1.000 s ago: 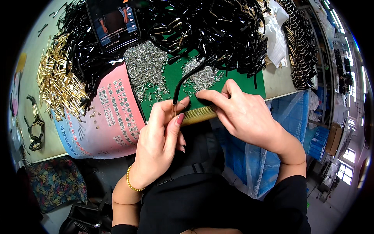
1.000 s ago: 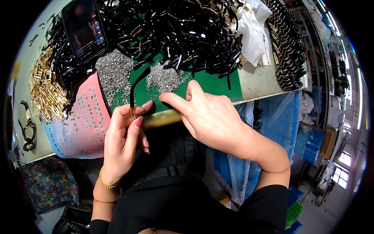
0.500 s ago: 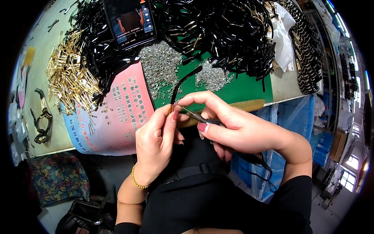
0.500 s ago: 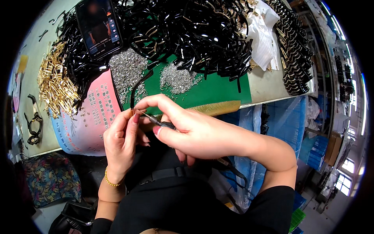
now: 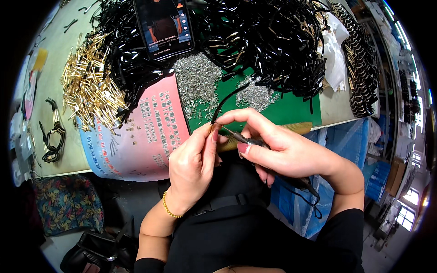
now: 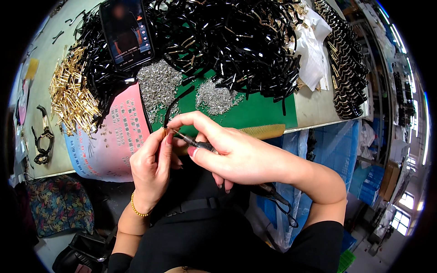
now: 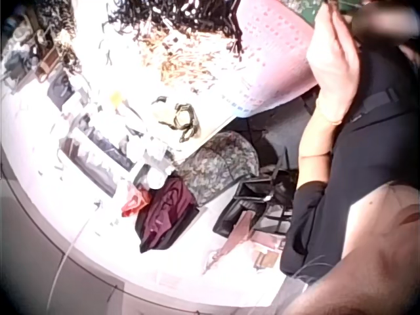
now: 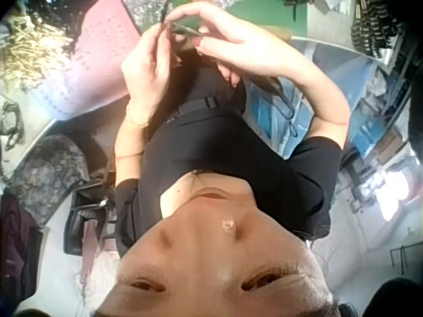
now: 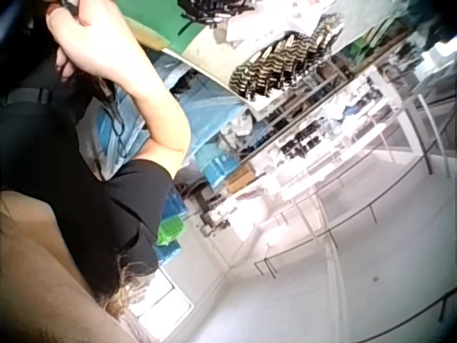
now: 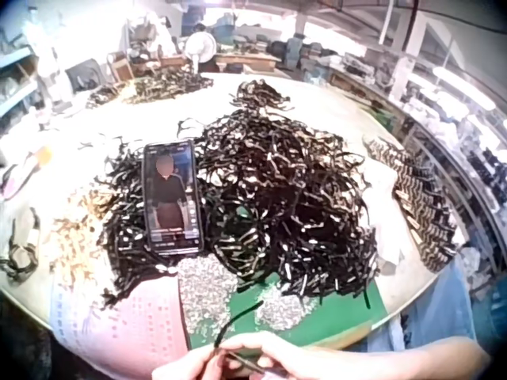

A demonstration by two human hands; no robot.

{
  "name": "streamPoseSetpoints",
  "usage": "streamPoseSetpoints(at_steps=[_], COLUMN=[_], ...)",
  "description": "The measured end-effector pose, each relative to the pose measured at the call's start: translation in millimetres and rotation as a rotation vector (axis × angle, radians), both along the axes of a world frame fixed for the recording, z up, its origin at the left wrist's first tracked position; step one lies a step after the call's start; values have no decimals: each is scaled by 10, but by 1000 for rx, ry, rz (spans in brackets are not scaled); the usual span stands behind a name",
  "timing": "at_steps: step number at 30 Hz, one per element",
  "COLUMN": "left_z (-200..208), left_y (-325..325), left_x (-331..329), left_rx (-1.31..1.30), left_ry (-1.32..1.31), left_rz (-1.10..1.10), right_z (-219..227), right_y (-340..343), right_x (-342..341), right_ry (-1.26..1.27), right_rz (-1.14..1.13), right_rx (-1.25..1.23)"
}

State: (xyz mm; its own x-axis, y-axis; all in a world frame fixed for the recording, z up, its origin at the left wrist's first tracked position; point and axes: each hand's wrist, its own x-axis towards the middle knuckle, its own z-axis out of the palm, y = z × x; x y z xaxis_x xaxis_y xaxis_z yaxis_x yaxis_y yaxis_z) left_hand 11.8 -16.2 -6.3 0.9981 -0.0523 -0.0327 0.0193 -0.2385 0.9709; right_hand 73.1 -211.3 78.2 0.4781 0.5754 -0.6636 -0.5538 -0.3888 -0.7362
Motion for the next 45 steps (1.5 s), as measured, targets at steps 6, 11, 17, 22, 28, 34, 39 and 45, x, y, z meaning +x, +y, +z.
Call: streamPoseSetpoints(at_steps=[6,11,17,22,28,34,39,45], left_z=[-100,-239,-25,155,66,150,180,159], left_y=[8,90,369,695,1224,1831,2044,2209], left_x=[-17,27,26,-4,-88,257,528,744], left_rx=[275,413,454,-379,-169,802,1086,808], left_ry=[-216,-538,-462,59,-228,-235,-406,-536], left_rz=[-35,-103,79,321,568,451,175,25], right_z=[23,8,-9,-300,-492,-147,165,81], right_y=[9,-50,201,867,1246,1195,757,205], right_x=[-4,-20,-167,482,765,659,325,5], right_ry=[66,88,-992,-1583,-1654,-1397,-623,-363], right_rz=[-13,-29,331,330,462,405,216,-27], right_rx=[20,47,-311,-411,-631,-425,-99,-72])
